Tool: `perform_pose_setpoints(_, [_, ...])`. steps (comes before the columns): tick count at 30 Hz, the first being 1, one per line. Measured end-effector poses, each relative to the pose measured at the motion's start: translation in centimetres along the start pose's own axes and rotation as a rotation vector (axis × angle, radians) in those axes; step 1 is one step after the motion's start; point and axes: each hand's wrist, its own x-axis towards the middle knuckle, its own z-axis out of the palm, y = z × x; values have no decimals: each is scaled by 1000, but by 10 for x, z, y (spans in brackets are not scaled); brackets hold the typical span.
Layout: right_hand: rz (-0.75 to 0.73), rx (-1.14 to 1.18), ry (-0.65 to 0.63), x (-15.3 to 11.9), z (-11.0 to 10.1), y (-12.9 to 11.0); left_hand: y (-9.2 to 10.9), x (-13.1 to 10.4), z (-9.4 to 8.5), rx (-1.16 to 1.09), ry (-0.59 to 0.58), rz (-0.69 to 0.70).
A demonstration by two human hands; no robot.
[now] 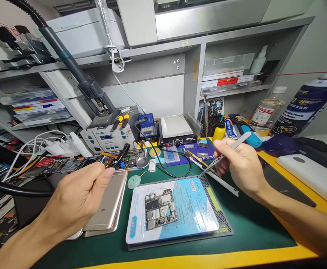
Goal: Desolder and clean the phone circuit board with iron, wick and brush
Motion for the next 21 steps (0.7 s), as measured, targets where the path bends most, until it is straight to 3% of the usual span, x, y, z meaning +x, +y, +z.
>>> perform_pose_setpoints(5, [-146, -317, -19, 2, -1, 6, -8, 0, 15, -56, -121, 28])
perform_pose_setpoints(8, [-157, -495, -116, 3, 2, 6, -5, 5, 24, -104, -99, 29])
perform_pose_setpoints(16, [-5, -774, -418, 14, -15, -4, 2, 27, 49, -227, -42, 34])
perform_pose_setpoints(21, [125, -810, -527, 19, -26, -10, -20, 24, 58, -215, -149, 6])
